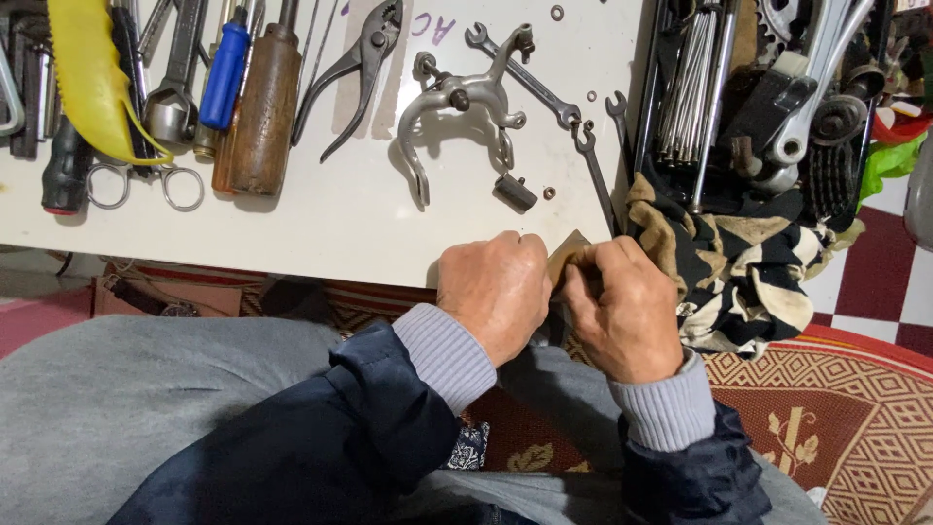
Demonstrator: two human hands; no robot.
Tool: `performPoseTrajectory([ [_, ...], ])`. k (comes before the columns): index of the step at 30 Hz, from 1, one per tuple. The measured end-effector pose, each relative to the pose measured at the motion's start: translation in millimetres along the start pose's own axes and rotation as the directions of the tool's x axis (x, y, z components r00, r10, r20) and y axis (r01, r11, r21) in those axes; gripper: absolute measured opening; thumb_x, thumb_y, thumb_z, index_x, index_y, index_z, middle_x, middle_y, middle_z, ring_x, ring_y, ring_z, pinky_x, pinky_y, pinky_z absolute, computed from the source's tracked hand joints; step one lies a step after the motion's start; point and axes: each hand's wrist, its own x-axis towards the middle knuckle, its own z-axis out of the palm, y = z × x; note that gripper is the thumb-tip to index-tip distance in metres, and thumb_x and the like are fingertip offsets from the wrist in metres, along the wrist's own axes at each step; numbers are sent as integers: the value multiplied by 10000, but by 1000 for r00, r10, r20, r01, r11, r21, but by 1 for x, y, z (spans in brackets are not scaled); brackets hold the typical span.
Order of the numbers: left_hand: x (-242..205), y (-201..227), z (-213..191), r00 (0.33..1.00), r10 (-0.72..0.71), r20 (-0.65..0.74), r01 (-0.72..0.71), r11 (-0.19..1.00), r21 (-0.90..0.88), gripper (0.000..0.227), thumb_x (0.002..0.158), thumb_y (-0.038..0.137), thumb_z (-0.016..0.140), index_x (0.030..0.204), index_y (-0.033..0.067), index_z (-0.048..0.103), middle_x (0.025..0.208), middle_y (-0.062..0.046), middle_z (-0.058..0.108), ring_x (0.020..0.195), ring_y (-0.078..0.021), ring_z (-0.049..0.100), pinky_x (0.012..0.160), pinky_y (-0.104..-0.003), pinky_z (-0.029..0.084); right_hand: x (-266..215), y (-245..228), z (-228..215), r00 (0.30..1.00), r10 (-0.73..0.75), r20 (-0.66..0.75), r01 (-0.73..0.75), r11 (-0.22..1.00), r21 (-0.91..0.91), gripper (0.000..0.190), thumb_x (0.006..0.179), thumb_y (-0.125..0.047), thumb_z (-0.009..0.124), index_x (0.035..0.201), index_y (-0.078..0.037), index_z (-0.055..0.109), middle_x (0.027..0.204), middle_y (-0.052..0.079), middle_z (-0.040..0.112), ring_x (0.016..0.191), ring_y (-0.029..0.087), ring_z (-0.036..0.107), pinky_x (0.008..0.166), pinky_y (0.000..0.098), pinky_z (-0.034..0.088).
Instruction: The person sits on a patterned floor mat and uses a small abrasive block to rub and clean a small metal part held in their left hand. The workspace is a white table cluttered with various tools and bicycle components. The person continues the rubbing motion on the metal part throughout the video.
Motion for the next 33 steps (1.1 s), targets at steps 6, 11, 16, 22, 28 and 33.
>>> performPoseTrajectory([
  [6, -1, 2, -4, 999, -16, 43, 16, 1000, -6, 167, 866, 187, 583, 750, 76, 628, 624, -62, 593, 595, -341, 714, 533, -483, 566, 4, -4, 10, 998, -35, -44, 35, 999, -2, 31, 895, -125, 730, 920, -125, 712, 805, 72, 627, 804, 321, 692, 666, 384, 558],
  [11, 1, -1, 2, 998, -27, 61, 27, 1000, -3, 169, 860, 198, 589, 747, 78, 627, 624, -58, 596, 599, -345, 715, 537, -491, 566, -3, 7, 4, 1000, 1, 0, -1, 1000, 5, 55, 867, -160, 758, 912, -150, 729, 800, 53, 649, 813, 307, 702, 662, 394, 559],
  [16, 1, 1, 2, 997, -30, 68, 30, 1000, 2, 165, 865, 195, 593, 755, 79, 631, 628, -60, 603, 619, -346, 721, 552, -495, 574, -1, -1, 9, 997, 21, -73, -17, 999, 51, 40, 880, -162, 771, 905, -175, 743, 803, 33, 657, 816, 275, 707, 661, 361, 551],
  [22, 1, 0, 2, 998, -24, 60, 25, 1000, -7, 164, 866, 203, 602, 771, 73, 634, 645, -66, 610, 633, -355, 722, 570, -505, 578, 2, -19, 11, 978, 27, -207, -1, 992, 127, 122, 883, -69, 768, 977, -141, 740, 812, 63, 688, 799, 312, 712, 661, 384, 550],
  [28, 0, 0, 4, 998, -33, 44, 32, 999, 18, 159, 856, 213, 616, 775, 77, 634, 644, -64, 612, 636, -355, 725, 570, -507, 580, -2, -28, 3, 980, 74, -184, -48, 989, 141, 213, 839, -51, 775, 1026, -118, 698, 787, 83, 728, 779, 320, 730, 619, 426, 547],
  [33, 0, -1, 3, 999, -13, 39, 12, 1000, 23, 160, 857, 224, 624, 782, 82, 635, 658, -59, 618, 646, -355, 728, 571, -518, 585, 3, -19, 6, 978, 151, -144, -136, 984, 114, 226, 817, -70, 796, 1022, -117, 711, 787, 96, 746, 786, 333, 734, 632, 433, 554],
])
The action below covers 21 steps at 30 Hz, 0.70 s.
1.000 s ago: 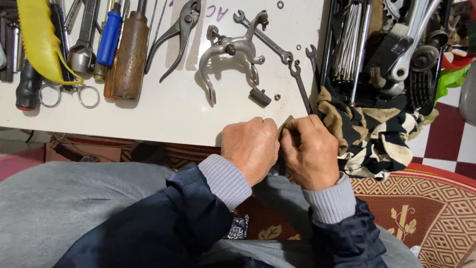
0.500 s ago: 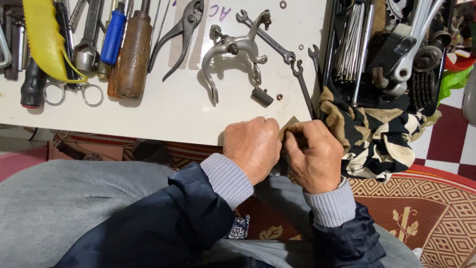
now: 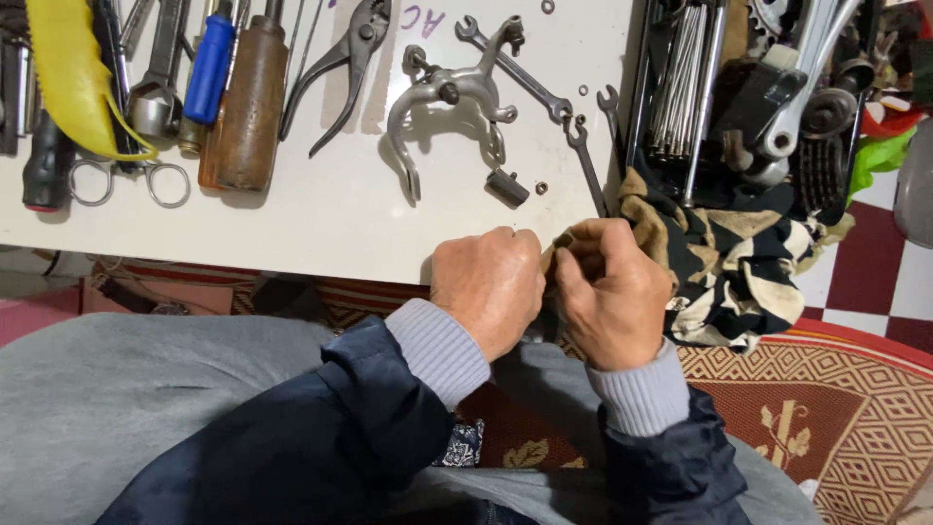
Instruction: The person sits on a patterned floor mat and uses a small abrasive block to rub and clean a small metal part held in their left hand. The workspace is a white table cluttered with various tools and bicycle components. The person continues the rubbing motion on the metal part throughout the video.
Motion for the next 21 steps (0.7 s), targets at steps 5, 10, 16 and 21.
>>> performPoseTrajectory([
  [5, -1, -1, 2, 1000, -14, 3, 14, 1000, -26, 161, 857, 216, 612, 773, 79, 628, 656, -63, 617, 642, -365, 727, 573, -525, 583, -2, -14, -6, 994, 66, 83, -64, 998, -23, 217, 814, -77, 782, 1007, -131, 697, 797, 86, 755, 801, 327, 736, 661, 443, 560],
  [10, 1, 2, 1, 1000, 16, -7, -16, 1000, 8, 142, 839, 204, 637, 776, 77, 639, 654, -61, 618, 644, -356, 726, 575, -522, 583, 3, -13, -10, 982, 153, 113, -142, 985, -99, 248, 785, -137, 792, 1012, -150, 695, 817, 66, 771, 840, 347, 736, 746, 502, 546],
  [16, 1, 0, 2, 1000, 4, -29, -4, 1000, -13, 160, 851, 216, 610, 765, 83, 634, 648, -62, 617, 636, -363, 726, 556, -532, 580, -4, -5, 9, 998, -10, -67, 4, 996, -90, 240, 803, -130, 814, 1011, -195, 714, 794, 34, 759, 786, 275, 739, 667, 403, 575],
  [21, 0, 1, 4, 999, 9, -41, -9, 1000, -1, 131, 831, 212, 641, 768, 99, 626, 648, -52, 613, 630, -346, 723, 550, -500, 583, -6, -13, -3, 999, 14, 45, -11, 998, -60, 252, 764, -73, 777, 977, -184, 701, 784, 77, 749, 802, 338, 734, 668, 452, 572],
])
